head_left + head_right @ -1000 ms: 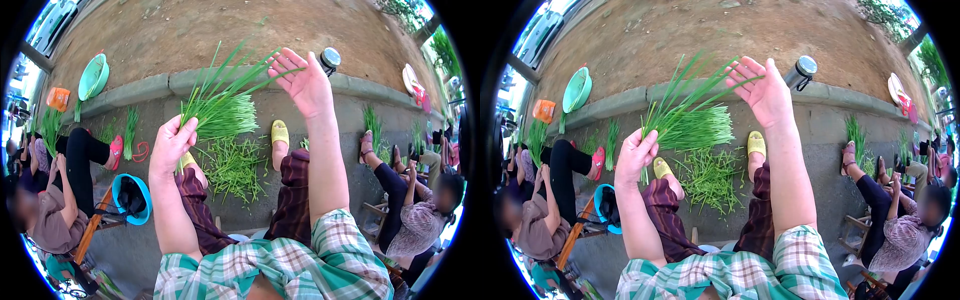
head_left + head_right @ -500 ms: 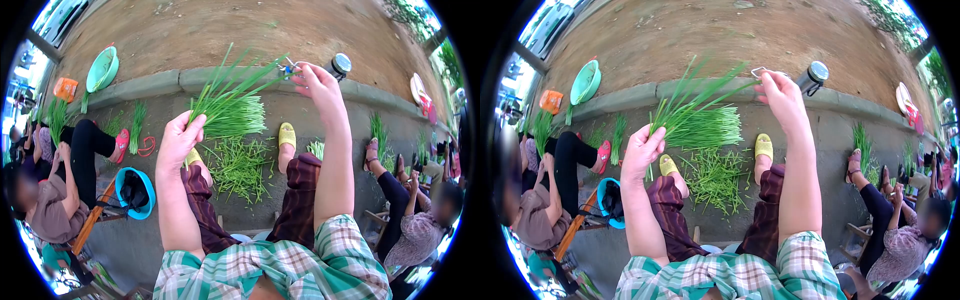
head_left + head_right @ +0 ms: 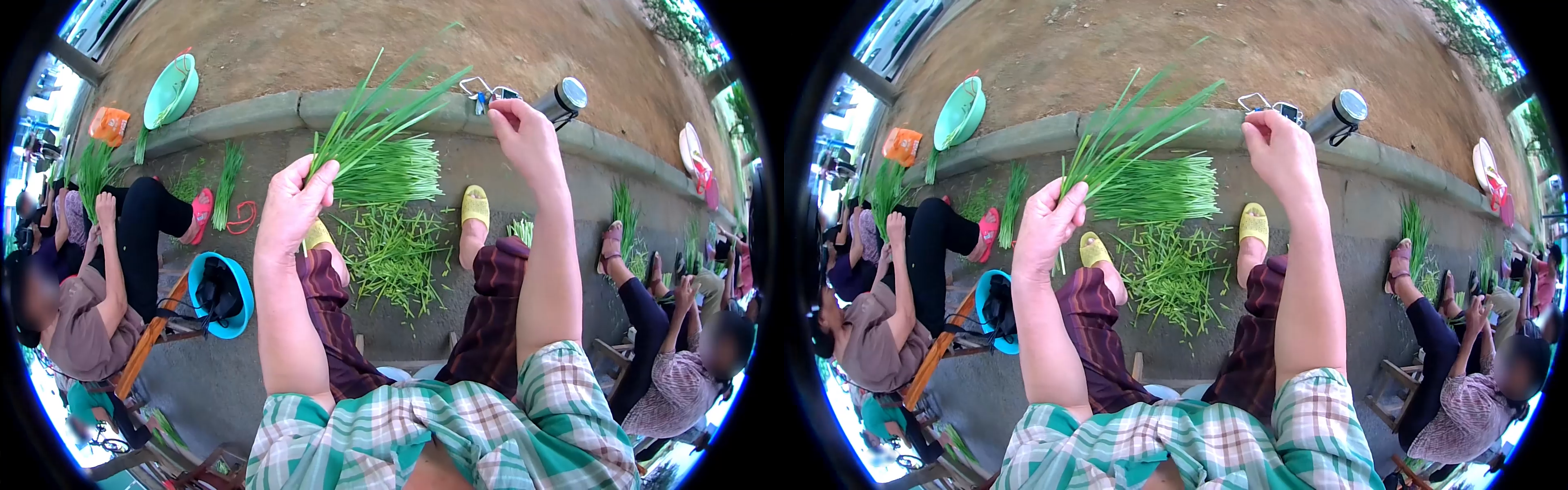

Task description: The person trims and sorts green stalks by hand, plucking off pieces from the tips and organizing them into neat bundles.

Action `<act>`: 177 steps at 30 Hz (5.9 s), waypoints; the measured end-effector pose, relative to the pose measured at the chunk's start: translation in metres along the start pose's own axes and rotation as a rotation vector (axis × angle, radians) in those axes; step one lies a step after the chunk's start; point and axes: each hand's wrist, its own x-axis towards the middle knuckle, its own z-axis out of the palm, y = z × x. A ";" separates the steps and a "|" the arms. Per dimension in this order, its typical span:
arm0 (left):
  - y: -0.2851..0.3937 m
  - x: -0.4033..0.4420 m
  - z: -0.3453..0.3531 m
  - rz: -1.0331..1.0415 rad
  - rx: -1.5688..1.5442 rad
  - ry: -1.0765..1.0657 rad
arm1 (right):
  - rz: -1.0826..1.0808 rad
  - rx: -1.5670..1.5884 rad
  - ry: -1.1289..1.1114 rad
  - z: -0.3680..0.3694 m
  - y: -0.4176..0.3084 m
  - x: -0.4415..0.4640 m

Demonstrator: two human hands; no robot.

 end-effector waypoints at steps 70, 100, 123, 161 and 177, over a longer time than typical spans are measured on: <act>-0.012 0.008 0.009 -0.016 -0.554 -0.184 | 0.030 0.540 -0.817 0.044 -0.077 -0.045; -0.025 0.027 0.042 0.082 -0.991 0.003 | -0.434 0.069 -0.243 0.101 -0.071 -0.076; -0.032 0.020 0.055 0.048 -0.934 0.029 | -0.347 0.080 -0.218 0.111 -0.079 -0.087; -0.017 0.008 0.064 0.020 -0.445 0.041 | -0.089 0.742 -0.146 0.080 -0.082 -0.055; -0.029 -0.001 0.085 0.436 0.386 0.077 | 0.318 1.071 -0.178 0.062 -0.065 -0.030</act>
